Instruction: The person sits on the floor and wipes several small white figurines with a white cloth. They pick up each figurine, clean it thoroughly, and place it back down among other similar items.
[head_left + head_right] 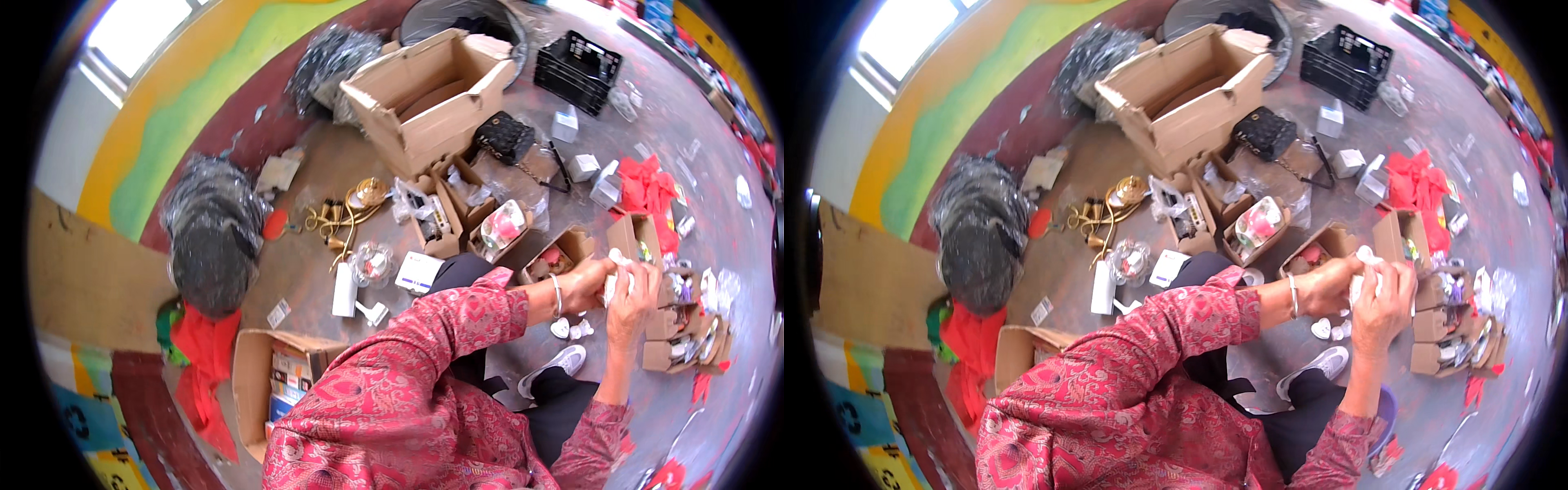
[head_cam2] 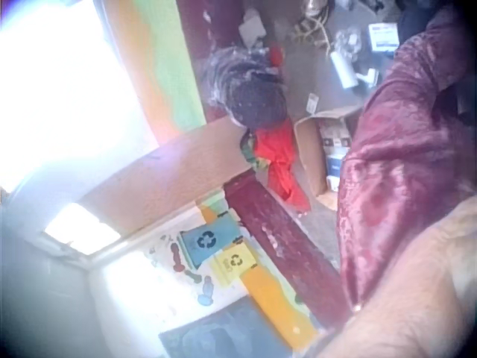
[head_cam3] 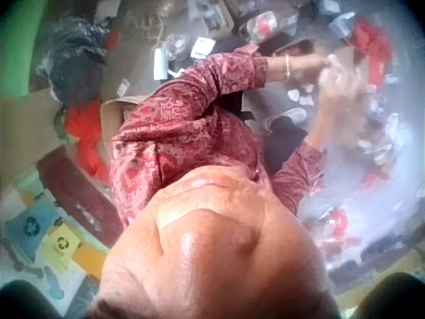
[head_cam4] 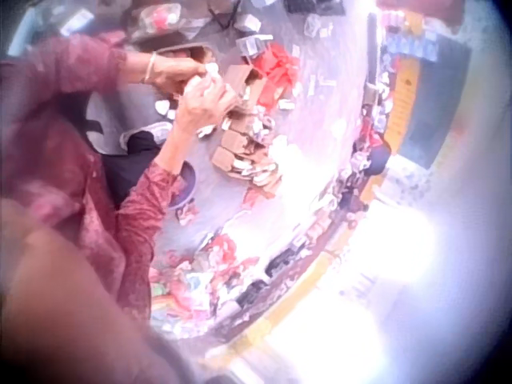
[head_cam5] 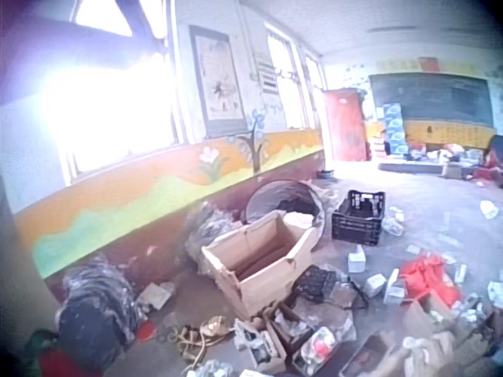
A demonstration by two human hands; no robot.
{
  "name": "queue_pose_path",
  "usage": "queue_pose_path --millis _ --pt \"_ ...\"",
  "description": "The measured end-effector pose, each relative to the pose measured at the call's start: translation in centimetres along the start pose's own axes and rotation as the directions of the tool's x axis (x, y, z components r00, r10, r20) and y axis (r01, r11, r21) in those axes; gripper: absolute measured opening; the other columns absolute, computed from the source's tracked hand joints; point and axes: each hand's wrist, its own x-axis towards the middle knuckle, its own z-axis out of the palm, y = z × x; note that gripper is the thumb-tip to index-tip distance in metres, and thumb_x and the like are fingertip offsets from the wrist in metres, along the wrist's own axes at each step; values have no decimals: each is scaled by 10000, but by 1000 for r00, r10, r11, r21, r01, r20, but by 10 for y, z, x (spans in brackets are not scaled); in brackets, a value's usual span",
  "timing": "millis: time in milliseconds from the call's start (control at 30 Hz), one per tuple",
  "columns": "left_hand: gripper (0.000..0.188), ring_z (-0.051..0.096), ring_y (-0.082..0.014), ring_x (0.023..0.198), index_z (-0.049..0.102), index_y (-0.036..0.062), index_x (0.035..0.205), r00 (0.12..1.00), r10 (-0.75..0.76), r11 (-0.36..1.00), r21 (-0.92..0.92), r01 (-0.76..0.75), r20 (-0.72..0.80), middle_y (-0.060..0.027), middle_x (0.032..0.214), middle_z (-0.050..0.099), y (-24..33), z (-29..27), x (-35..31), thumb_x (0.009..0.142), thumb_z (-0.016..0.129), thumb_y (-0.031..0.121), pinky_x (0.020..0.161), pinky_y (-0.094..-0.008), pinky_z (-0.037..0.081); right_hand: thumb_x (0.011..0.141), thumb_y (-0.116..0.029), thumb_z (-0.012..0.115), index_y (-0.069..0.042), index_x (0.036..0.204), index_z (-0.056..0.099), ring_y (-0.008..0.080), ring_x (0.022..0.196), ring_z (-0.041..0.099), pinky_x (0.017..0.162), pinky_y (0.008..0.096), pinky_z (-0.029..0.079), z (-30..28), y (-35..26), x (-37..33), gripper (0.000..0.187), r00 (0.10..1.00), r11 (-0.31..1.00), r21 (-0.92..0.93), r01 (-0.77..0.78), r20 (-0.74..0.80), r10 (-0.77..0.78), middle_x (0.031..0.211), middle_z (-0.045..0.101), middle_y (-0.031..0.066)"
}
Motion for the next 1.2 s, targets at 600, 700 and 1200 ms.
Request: queue_pose_path --millis 600,700,1200 --pt "482 532 -232 985 502 71 1116 982 180 961 205 -186 50 -90 1100 552 17 10 19 841 477 466 869 -420 433 848 -153 565 -3 942 618 111 678 587 609 268 481 -37 35 3 185 642 465 674 -574 18 767 756 622 59" --pt "518 495 -243 1090 462 97 1198 998 40 972 231 -52 55 -81 1164 519 6 27 9 870 420 497 939 -408 392 797 -231 616 -21 937 594 238 861 586 751 326 461 -6 50 -18 254 861 752 562 -345 -129 491 896 584 149" --pt "540 443 -279 1169 409 30 1268 997 63 976 207 -70 42 -124 1284 451 52 -10 12 849 506 357 982 -442 361 692 -161 611 -13 642 596 259 568 574 572 368 448 -24 28 -2 157 910 659 672 -338 53 411 588 581 140"
